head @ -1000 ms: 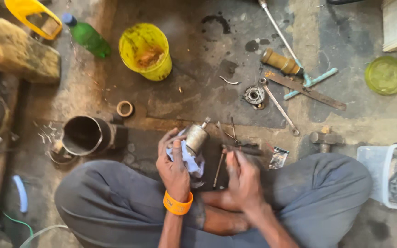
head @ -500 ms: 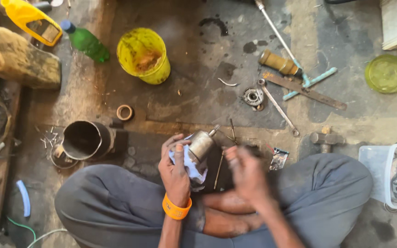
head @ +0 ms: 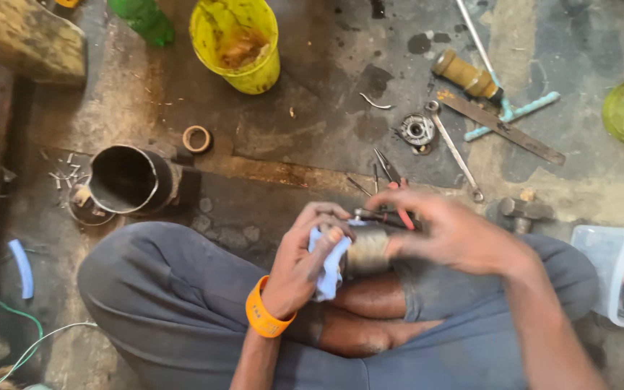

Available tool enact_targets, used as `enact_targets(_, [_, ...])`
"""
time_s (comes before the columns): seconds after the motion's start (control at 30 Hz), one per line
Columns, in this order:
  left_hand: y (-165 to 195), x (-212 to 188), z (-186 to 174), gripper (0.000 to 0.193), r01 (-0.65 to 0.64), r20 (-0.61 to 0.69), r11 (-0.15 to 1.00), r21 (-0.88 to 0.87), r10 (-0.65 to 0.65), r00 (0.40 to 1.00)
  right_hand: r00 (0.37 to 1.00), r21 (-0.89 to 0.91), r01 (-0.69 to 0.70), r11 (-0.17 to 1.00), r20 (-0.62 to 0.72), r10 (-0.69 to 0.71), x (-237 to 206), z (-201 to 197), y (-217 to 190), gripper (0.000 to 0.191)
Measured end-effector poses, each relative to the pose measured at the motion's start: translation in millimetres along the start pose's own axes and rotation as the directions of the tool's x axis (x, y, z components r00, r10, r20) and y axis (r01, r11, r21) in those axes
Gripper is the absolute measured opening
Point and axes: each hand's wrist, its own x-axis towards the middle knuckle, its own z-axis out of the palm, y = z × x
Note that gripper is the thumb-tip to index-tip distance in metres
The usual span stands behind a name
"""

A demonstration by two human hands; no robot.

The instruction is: The person sits on the workshop floor and works on a starter motor held in their lap over a cloth. They unscrew the solenoid terminal by hand, use pliers and a screwdriver to remove components, wipe the housing and parts with a rag, and fit the armature into the housing.

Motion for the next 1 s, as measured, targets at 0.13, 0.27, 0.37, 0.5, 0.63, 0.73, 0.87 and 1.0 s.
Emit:
enact_targets(0.13, [14, -7, 2, 0.022, 0.027, 0.188, 1.000, -0.005, -0.026, 0.982, 0.911, -0.294, 0.068, 0.953, 0.408, 0.060, 21, -2, -31, 0.084])
enact_targets(0.27, [11, -12, 0, 0.021, -0.013, 0.218, 1.000, 0.026, 0.007, 0.976, 0.841, -0.256, 0.045, 0.966, 0.531, 0.102, 24, -3, -30, 0.094])
enact_targets(0.37, [-1, -7, -6, 0.030, 0.013, 0.185, 0.998, -0.058, -0.002, 0.983, 0.939, 0.377, -0.025, 0.926, 0.327, -0.108, 9, -18, -1, 0.069])
enact_targets(0.5, [-18, 0, -11, 0.040, 0.103, 0.124, 0.841, -0.532, -0.042, 0.991, 0.953, 0.905, 0.299, 0.302, -0.301, -0.041, -2, -4, 55, 0.038])
enact_targets(0.63, [-26, -2, -11, 0.041, 0.114, 0.120, 0.685, -0.720, -0.039, 0.992, 0.937, 0.933, 0.244, 0.264, -0.297, 0.184, 16, 37, 95, 0.031])
enact_targets(0.73, [-30, -3, -6, 0.042, 0.131, 0.140, 0.527, -0.839, -0.022, 0.990, 0.952, 0.903, 0.140, 0.407, -0.235, 0.194, 23, 53, 99, 0.033])
enact_targets(0.87, [-36, -2, 5, 0.042, 0.110, 0.119, 0.320, -0.941, 0.010, 0.993, 0.970, 0.828, 0.013, 0.561, -0.146, 0.193, 25, 56, 89, 0.031])
enact_targets(1.0, [-41, -1, 9, 0.044, 0.105, 0.112, 0.204, -0.973, 0.026, 0.993, 0.980, 0.727, -0.036, 0.686, -0.109, 0.168, 30, 61, 92, 0.032])
